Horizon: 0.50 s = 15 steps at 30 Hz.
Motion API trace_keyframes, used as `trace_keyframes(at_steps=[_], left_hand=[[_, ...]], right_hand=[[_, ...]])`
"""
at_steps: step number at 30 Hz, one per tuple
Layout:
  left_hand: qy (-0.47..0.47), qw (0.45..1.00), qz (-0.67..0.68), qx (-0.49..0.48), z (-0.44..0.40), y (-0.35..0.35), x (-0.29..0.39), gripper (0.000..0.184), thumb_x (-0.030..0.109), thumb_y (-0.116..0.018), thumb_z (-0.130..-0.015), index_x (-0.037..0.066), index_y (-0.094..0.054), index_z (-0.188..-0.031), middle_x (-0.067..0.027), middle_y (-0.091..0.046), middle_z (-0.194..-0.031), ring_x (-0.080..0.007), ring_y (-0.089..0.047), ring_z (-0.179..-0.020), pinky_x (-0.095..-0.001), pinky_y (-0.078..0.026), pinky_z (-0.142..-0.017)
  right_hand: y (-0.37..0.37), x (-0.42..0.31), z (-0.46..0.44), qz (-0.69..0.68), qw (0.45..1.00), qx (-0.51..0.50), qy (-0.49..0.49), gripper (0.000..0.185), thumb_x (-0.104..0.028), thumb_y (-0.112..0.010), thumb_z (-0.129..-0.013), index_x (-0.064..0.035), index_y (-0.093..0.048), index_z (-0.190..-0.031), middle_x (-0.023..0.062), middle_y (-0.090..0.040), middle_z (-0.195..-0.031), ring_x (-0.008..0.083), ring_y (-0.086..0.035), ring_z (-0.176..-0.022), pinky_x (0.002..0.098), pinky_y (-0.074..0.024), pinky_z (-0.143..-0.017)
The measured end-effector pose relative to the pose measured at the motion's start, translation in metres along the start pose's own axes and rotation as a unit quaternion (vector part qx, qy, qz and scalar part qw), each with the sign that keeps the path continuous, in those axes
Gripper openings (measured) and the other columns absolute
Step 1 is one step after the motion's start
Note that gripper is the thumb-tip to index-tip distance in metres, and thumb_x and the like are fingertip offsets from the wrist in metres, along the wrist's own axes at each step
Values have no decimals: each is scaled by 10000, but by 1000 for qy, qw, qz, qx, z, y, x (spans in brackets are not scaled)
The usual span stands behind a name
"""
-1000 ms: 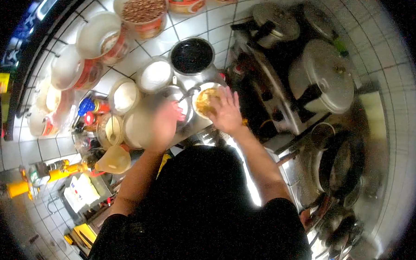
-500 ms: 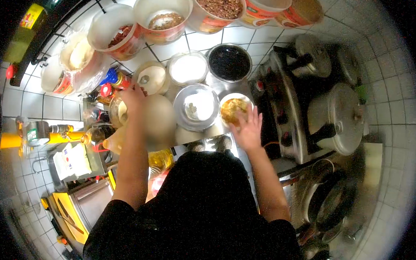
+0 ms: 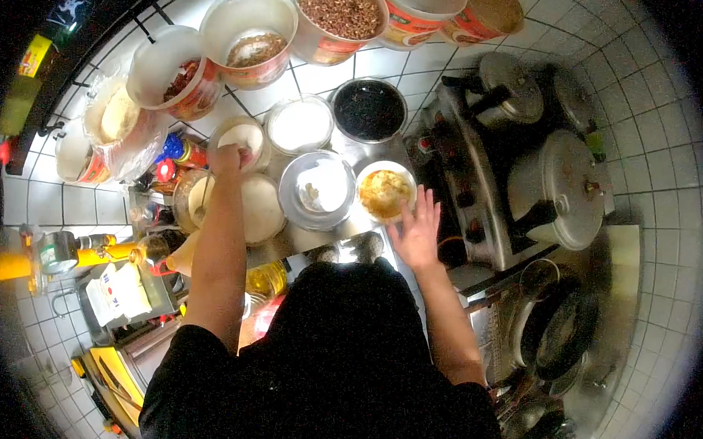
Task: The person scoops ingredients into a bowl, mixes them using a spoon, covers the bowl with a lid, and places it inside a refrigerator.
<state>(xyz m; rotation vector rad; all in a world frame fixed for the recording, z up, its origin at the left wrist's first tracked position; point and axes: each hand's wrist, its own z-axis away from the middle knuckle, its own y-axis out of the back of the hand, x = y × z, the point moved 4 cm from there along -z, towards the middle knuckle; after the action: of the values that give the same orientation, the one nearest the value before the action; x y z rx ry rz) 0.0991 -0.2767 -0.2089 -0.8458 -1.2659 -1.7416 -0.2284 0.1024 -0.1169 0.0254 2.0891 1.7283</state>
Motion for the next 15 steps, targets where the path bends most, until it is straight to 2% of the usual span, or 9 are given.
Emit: trace_keyframes(at_steps=[1, 2, 5, 8, 11, 15], left_hand=[[72, 987, 142, 28, 0, 1, -3, 234, 106, -506, -898, -56, -672, -870, -140, -694, -742, -214, -670, -581, -326, -583, -515], [142, 948, 279, 55, 3, 2, -6, 207, 70, -504, -891, -60, -664, -912, -144, -686, -749, -219, -665, -578, -329, -585, -509], [108, 920, 355, 122, 21, 9, 0, 190, -14, -514, -870, -68, -608, -1026, -159, -667, -788, -230, -655, -579, -344, -585, -507], [56, 913, 390, 108, 25, 15, -14, 210, -25, -539, -873, -47, -587, -1077, -152, -669, -809, -231, -654, -596, -340, -586, -531], [102, 896, 417, 116, 37, 21, -15, 152, 0, -562, -890, -35, -599, -1034, -148, -672, -809, -232, -653, -607, -336, -581, -548], [108, 883, 434, 140, 62, 25, 1, 98, 17, -587, -897, -38, -604, -976, -146, -670, -793, -231, -651, -612, -335, -580, -562]], right_hand=[[1, 0, -1, 0, 1000, -1, -2, 553, -351, -682, -872, -56, -595, -1331, 295, -267, -1553, 451, -211, -1466, 578, -163, -1190], [2, 0, -1, -1, 1000, 1, -5, 550, -347, -686, -870, -56, -596, -1329, 295, -266, -1553, 452, -212, -1465, 580, -167, -1189], [1, -2, -2, -6, 1000, 2, -6, 547, -342, -692, -867, -57, -598, -1324, 294, -261, -1554, 454, -213, -1463, 583, -175, -1185], [-3, -2, -4, -13, 1000, 1, -1, 548, -353, -687, -870, -54, -600, -1321, 294, -255, -1558, 457, -204, -1466, 583, -171, -1188], [-9, -3, -7, -19, 1000, -1, 4, 547, -365, -673, -879, -33, -607, -1309, 297, -249, -1560, 457, -192, -1471, 583, -162, -1192], [-12, -4, -9, -19, 1000, -5, 12, 569, -340, -685, -871, -35, -582, -1339, 290, -248, -1564, 453, -206, -1466, 574, -166, -1188]])
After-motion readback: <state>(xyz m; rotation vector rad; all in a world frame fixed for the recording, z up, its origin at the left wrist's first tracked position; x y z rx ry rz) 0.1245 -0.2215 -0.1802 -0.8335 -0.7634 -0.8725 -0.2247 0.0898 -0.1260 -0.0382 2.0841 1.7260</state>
